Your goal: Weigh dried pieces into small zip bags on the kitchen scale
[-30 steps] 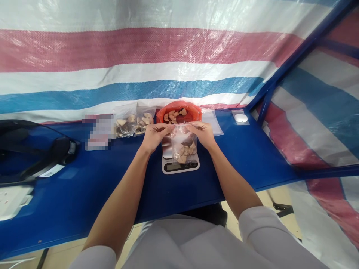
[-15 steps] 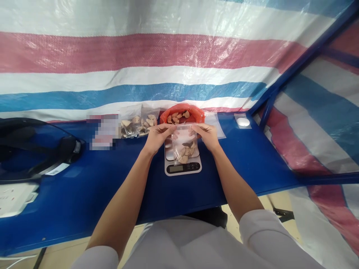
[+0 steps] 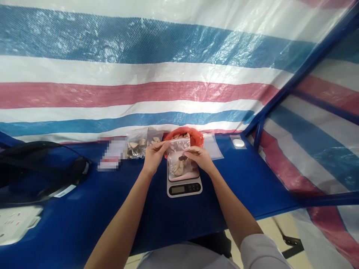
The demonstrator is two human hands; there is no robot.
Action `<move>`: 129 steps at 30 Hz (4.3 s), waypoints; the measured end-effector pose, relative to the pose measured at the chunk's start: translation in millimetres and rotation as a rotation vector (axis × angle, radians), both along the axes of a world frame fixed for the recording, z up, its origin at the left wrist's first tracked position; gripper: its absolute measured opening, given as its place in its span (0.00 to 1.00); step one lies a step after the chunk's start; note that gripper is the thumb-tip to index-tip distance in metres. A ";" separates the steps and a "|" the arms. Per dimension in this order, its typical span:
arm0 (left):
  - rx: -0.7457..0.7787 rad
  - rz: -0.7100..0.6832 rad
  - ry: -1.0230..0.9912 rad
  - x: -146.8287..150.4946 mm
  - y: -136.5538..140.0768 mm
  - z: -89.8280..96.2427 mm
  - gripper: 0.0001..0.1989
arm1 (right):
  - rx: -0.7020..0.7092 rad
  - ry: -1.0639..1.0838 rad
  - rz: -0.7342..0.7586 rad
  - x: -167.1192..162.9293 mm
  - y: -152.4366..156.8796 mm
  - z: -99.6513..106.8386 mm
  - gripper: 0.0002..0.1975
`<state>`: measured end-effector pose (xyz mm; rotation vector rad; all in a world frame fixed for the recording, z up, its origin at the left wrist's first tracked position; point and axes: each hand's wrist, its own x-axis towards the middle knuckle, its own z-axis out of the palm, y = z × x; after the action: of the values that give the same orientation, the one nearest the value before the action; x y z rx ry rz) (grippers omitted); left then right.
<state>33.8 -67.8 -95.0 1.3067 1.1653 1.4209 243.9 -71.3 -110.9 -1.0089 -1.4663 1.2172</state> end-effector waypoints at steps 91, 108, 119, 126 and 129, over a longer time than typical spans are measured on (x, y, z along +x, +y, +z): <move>0.358 0.180 1.214 -35.1 -57.7 -56.6 0.21 | 0.447 -1.066 -0.270 85.1 -29.7 -54.6 0.22; 0.084 0.080 1.435 -26.5 -62.5 -49.0 0.28 | 0.376 -1.239 -0.264 77.6 -35.6 -48.2 0.22; 0.114 0.104 1.379 -22.9 -59.2 -45.1 0.25 | 0.376 -1.179 -0.317 78.2 -30.3 -34.6 0.21; 0.107 0.112 1.396 -21.5 -54.4 -48.1 0.25 | 0.345 -1.147 -0.262 90.9 5.1 -32.8 0.20; 0.099 0.115 1.394 -21.7 -55.0 -49.1 0.26 | 0.375 -1.157 -0.258 92.5 10.3 -42.4 0.20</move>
<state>12.1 -122.8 -144.1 2.4273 2.0237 0.4577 336.4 -61.0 -153.3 -1.6677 -2.1918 0.0524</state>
